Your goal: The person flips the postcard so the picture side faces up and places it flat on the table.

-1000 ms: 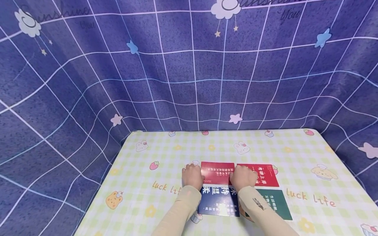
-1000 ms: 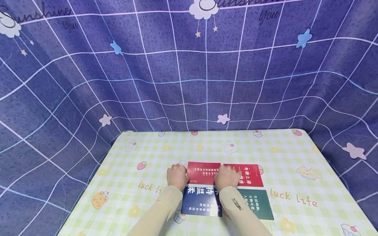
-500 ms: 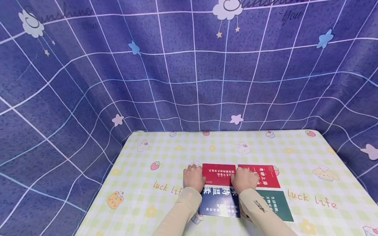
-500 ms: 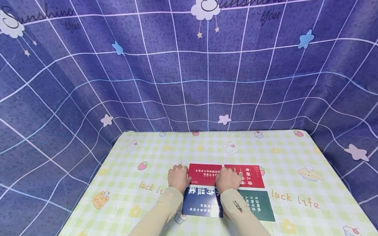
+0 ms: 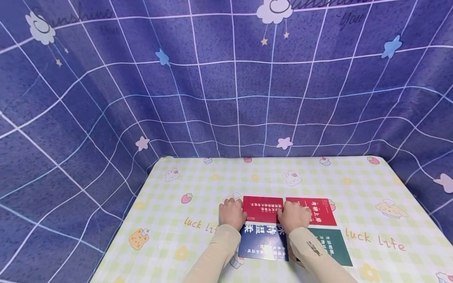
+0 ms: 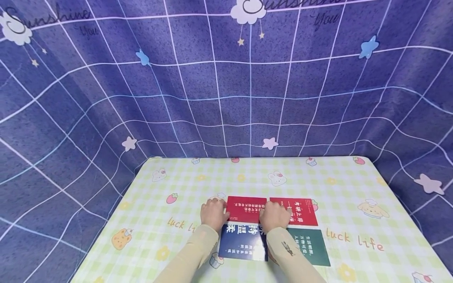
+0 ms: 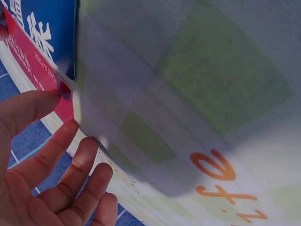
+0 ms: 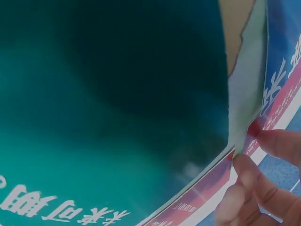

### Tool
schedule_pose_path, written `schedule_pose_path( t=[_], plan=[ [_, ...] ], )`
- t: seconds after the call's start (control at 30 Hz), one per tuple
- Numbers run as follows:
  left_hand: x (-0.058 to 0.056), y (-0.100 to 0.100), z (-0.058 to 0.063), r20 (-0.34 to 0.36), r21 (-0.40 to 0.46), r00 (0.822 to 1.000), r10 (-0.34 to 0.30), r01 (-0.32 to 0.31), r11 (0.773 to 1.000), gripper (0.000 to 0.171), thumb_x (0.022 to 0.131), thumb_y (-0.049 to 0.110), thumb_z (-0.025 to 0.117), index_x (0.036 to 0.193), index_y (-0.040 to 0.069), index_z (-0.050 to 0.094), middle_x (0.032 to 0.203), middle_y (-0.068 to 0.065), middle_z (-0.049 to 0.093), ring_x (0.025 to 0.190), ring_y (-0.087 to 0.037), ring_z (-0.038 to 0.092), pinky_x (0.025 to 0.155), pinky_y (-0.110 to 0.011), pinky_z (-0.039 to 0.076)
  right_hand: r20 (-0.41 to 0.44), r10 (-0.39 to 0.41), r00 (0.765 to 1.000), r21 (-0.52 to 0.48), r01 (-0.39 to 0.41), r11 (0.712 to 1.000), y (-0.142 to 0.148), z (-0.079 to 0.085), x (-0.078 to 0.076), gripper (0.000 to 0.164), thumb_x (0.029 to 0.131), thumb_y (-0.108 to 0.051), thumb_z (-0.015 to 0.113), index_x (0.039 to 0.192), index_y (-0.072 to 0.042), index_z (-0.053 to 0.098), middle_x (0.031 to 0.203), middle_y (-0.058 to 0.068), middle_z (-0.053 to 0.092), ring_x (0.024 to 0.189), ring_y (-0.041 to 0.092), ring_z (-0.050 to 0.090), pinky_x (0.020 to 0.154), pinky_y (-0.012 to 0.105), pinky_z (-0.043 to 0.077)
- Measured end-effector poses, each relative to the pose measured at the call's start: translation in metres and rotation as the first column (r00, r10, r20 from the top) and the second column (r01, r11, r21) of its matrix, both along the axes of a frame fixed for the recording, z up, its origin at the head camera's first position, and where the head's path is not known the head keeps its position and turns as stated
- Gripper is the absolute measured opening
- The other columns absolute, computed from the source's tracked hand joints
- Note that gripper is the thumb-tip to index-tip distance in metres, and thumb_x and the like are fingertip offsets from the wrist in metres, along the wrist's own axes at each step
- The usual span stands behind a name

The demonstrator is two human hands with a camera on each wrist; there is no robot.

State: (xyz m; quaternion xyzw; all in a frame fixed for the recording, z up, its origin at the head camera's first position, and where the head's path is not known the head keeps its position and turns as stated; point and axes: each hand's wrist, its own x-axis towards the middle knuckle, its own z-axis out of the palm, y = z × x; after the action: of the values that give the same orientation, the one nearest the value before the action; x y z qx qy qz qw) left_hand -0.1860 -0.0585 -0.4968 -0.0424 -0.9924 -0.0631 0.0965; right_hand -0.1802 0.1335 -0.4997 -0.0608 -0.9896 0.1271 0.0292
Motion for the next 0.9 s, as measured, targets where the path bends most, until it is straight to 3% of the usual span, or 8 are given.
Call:
schedule_pose_path(
  t=[0.33,0.57,0.7,0.9],
  plan=[
    [-0.004,-0.005,0.002,0.004,0.029,1.0,0.006,-0.006,1.0,0.021,0.083,0.029,0.083,0.095,0.014,0.076,0.091,-0.008,0.068,0.09,-0.026,0.063,0.08,-0.044,0.05,-0.038,0.023,0.999,-0.072,-0.026,0.997,0.008,0.01,0.003,0.034,0.09,-0.027,0.075,0.104,0.004,0.073,0.076,0.014,0.07,0.059,0.025,0.062,0.057,0.042,0.052],
    [-0.003,-0.007,0.011,-0.051,0.061,0.999,-0.011,0.014,0.998,0.022,0.082,0.026,0.083,0.099,0.014,0.077,0.093,-0.007,0.07,0.091,-0.027,0.064,0.081,-0.044,0.05,-0.053,0.043,0.998,-0.113,-0.048,0.992,0.014,0.02,0.001,0.027,0.092,-0.027,0.074,0.098,0.0,0.074,0.078,0.012,0.069,0.063,0.025,0.062,0.058,0.04,0.049],
    [-0.003,-0.008,0.015,-0.065,0.084,0.998,-0.006,0.011,0.996,0.025,0.081,0.026,0.083,0.102,0.014,0.077,0.095,-0.007,0.071,0.093,-0.027,0.065,0.083,-0.045,0.05,-0.05,0.049,0.998,-0.131,-0.056,0.99,0.017,0.024,0.002,0.031,0.091,-0.027,0.075,0.105,0.0,0.075,0.086,0.013,0.072,0.065,0.023,0.062,0.057,0.037,0.05],
    [-0.003,-0.009,0.021,-0.064,0.103,0.998,0.0,0.006,0.995,0.026,0.083,0.026,0.082,0.105,0.013,0.077,0.097,-0.007,0.072,0.095,-0.027,0.065,0.085,-0.044,0.05,-0.054,0.049,0.997,-0.164,-0.057,0.985,0.024,0.031,0.005,0.033,0.09,-0.028,0.076,0.107,0.0,0.075,0.08,0.01,0.07,0.06,0.019,0.059,0.055,0.035,0.051]
  ],
)
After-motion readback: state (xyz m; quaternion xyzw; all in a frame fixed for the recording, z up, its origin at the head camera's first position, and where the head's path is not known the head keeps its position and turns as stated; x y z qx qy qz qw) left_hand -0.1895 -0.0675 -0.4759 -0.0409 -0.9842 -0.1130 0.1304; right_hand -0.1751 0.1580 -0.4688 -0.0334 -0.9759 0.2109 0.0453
